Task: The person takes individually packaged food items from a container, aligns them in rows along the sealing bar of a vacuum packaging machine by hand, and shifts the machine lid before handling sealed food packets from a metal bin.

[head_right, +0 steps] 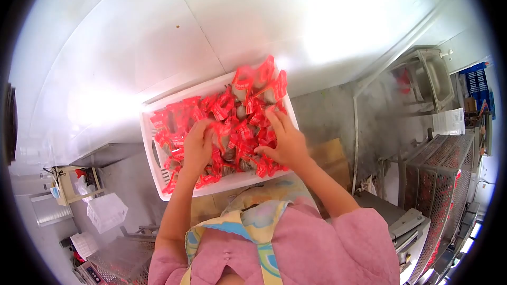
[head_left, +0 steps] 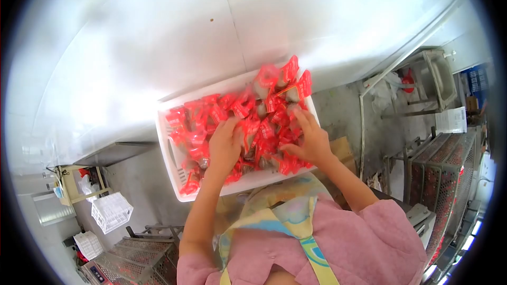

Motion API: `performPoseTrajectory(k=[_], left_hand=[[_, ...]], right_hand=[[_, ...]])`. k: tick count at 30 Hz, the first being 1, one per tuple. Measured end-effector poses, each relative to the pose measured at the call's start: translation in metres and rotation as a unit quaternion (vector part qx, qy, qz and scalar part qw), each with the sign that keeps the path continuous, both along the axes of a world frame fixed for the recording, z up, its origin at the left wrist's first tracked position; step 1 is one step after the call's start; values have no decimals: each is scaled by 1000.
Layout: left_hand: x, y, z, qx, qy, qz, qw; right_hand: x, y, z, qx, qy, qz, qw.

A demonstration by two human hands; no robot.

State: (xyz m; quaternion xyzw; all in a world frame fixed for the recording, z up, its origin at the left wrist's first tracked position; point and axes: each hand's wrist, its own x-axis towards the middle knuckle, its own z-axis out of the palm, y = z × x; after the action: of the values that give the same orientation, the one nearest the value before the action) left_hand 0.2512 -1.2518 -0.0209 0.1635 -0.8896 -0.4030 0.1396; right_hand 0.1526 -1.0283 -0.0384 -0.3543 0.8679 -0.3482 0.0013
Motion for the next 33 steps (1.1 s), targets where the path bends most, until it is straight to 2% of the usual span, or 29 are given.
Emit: performPoseTrajectory(k=[2,5,8,11,14,17,20,23,26,29,32,33], left_hand=[[-39,0,-13,-27,-9,-5,1000],[-94,5,-44,24,-1,66,998],[-124,17,-48,212,-50,159,963],[-132,30,-40,109,-43,78,990],[-139,34,-18,-17,-18,10,1000],[-158,36,-19,-9,-98,41,994],[-169,40,-16,-73,-127,9,989],[-174,36,-37,-73,-111,21,991],[-159,30,-44,-93,-100,15,991],[-122,21,-49,-17,68,88,994],[-79,12,-26,74,137,182,971],[-62,8,-13,140,141,197,960]], right_hand=[[1,-1,-3,21,3,1,1000],[-10,2,-27,-14,-33,-55,998],[-22,3,-23,-126,-158,-140,969],[-33,3,-11,-167,-236,-163,943],[-45,1,-12,-101,-193,-143,965],[-51,-6,0,-41,-215,-140,966],[-54,-14,5,14,-180,-137,974],[-57,-18,-3,15,-153,-153,976],[-62,-19,-21,-55,-118,-145,981],[-69,-15,-38,-79,-168,-150,971],[-63,-12,-45,-114,-106,-99,983],[-62,-16,-36,-126,-91,-67,986]])
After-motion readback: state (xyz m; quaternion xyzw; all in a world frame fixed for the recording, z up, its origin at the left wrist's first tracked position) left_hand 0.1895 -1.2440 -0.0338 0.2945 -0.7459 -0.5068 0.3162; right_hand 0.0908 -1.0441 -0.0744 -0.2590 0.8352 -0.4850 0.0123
